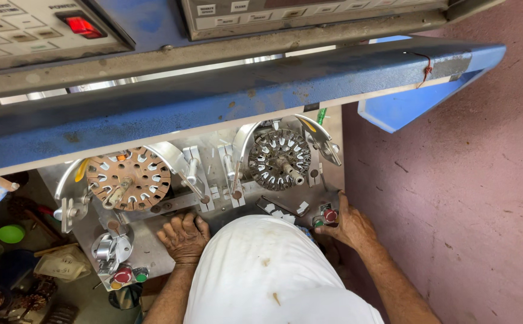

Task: The person assembles components of a spring-coiling machine. They place a metal spring into a cylindrical part, secure it with a clamp, and use an Allen key to tighten the assembly. They then install a gear-like component into the machine and adjust it.

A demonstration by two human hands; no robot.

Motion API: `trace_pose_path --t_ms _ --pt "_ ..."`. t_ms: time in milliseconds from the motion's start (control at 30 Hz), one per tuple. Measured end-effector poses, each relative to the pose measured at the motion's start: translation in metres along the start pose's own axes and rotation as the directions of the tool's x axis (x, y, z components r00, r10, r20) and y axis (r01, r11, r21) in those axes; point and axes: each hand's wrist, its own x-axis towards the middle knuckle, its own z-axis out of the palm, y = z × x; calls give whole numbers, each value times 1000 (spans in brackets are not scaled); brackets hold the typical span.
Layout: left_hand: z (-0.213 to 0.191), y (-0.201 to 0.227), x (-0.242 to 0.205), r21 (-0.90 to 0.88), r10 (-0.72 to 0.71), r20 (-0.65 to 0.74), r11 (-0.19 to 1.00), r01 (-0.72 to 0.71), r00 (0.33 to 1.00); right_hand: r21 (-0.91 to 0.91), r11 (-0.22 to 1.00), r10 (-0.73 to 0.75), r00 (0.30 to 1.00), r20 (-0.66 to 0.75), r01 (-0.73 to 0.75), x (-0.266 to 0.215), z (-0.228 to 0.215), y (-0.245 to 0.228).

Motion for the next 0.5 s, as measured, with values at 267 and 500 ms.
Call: trace_pose_path --t_ms 267,500 --pt "-3 1 0 -4 -2 -24 1000 2 1000 3 997 -78 991 -107 79 -10 4 1" --pt "-22 8 10 -28 13 -67 999 -15 998 -74 997 22 983 -180 -36 -30 -7 -8"
